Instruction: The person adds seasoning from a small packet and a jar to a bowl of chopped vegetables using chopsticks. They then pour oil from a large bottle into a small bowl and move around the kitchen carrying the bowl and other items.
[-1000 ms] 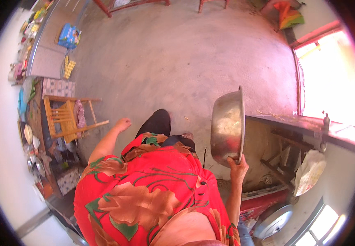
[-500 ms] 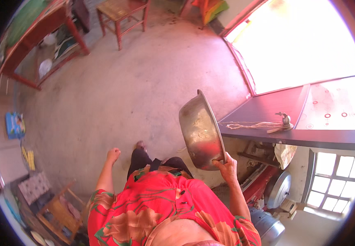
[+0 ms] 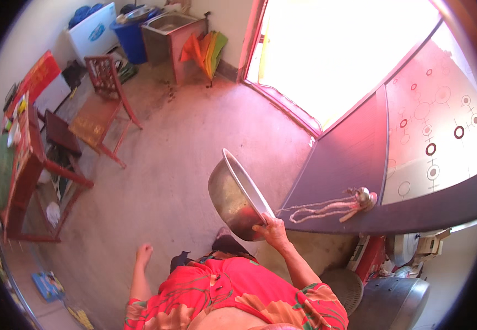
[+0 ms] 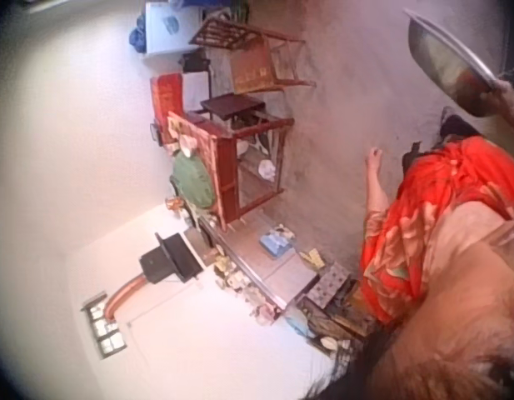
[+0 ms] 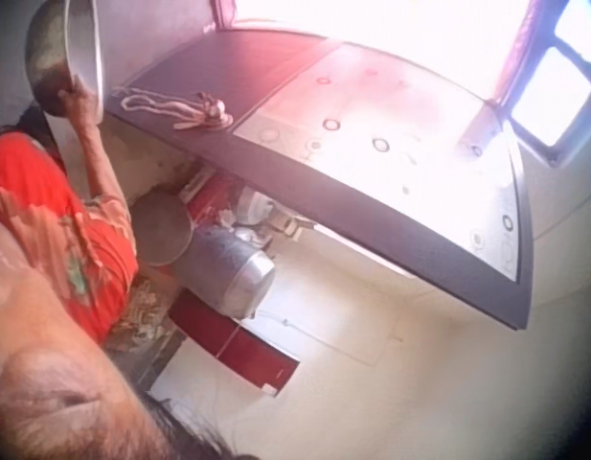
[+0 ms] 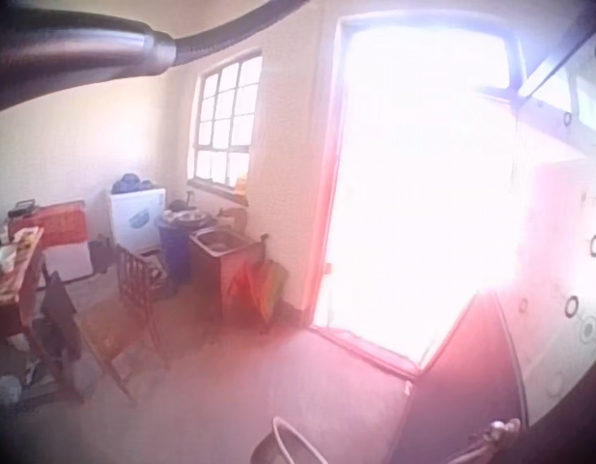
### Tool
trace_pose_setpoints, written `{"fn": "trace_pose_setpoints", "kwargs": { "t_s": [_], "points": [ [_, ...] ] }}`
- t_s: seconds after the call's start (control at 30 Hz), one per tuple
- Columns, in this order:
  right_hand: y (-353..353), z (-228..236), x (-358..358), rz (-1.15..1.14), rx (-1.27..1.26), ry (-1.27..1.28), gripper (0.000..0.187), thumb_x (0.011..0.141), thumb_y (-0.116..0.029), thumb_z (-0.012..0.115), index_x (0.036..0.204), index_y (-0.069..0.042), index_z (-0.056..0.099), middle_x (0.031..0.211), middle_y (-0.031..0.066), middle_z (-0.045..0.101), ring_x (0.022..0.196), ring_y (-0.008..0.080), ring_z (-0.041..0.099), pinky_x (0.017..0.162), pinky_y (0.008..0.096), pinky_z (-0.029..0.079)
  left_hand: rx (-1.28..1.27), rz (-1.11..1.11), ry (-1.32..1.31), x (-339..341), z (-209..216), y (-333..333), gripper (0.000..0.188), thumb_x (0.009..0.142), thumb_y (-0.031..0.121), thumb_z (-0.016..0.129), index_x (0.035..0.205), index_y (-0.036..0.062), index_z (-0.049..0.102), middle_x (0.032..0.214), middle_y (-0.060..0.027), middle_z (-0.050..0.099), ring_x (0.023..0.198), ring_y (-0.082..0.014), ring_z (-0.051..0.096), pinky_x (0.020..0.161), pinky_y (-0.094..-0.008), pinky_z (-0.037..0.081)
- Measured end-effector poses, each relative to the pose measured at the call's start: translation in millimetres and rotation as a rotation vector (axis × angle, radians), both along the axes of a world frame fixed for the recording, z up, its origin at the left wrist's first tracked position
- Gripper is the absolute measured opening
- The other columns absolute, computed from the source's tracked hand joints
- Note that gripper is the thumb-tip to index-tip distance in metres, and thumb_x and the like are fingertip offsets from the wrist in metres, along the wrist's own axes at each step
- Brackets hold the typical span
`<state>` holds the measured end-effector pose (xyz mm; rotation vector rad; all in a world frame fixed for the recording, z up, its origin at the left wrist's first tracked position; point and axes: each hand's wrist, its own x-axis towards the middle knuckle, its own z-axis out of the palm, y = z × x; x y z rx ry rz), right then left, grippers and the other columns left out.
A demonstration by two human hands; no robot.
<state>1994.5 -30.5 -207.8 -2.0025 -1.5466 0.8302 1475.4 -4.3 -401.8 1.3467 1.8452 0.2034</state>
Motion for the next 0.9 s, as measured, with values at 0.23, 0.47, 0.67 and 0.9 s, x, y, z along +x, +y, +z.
{"fn": "trace_pose_setpoints", "kwargs": {
  "t_s": [0.23, 0.47, 0.67, 0.9],
  "points": [
    [111, -7, 41, -0.074, 0.042, -0.017, 0.034, 0.071, -0.028, 0.069, 0.097, -0.009, 0.058, 0.076, 0.0182, 0.060, 0.073, 0.0367, 0.059, 0.064, 0.0436, 0.046, -0.494, 0.345, -0.031, -22, -23, 4, 0.013, 0.082, 0.019, 0.055, 0.079, 0.0102, 0.064, 0.058, -0.0009, 0.050, 0.051, -0.0140, 0.048, 0.048, -0.0341, 0.042],
    [197, 4, 58, -0.188, 0.023, -0.109, 0.037, 0.067, -0.017, 0.074, 0.101, -0.007, 0.060, 0.061, 0.0112, 0.053, 0.051, 0.0176, 0.048, 0.052, 0.0332, 0.042, -0.478, 0.068, 0.029, -43, -100, 149, 0.024, 0.082, 0.026, 0.051, 0.083, 0.0072, 0.065, 0.064, -0.0083, 0.058, 0.061, -0.0189, 0.054, 0.061, -0.0382, 0.047],
    [260, 59, 67, -0.400, 0.019, 0.019, 0.029, 0.066, -0.011, 0.074, 0.091, -0.003, 0.061, 0.066, 0.0072, 0.059, 0.059, 0.0099, 0.050, 0.059, 0.0281, 0.044, -0.018, -0.190, 0.141, 94, -86, 432, 0.027, 0.078, 0.026, 0.061, 0.097, 0.0062, 0.062, 0.093, -0.0146, 0.064, 0.089, -0.0295, 0.060, 0.080, -0.0387, 0.047],
    [331, 38, 121, -0.467, 0.028, 0.067, 0.027, 0.065, -0.007, 0.073, 0.089, -0.003, 0.060, 0.070, 0.0087, 0.062, 0.062, 0.0114, 0.054, 0.061, 0.0294, 0.045, 0.158, -0.350, -0.175, 273, -25, 602, 0.031, 0.078, 0.024, 0.060, 0.104, 0.0064, 0.061, 0.092, -0.0136, 0.065, 0.088, -0.0261, 0.062, 0.078, -0.0351, 0.048]
  ]
}}
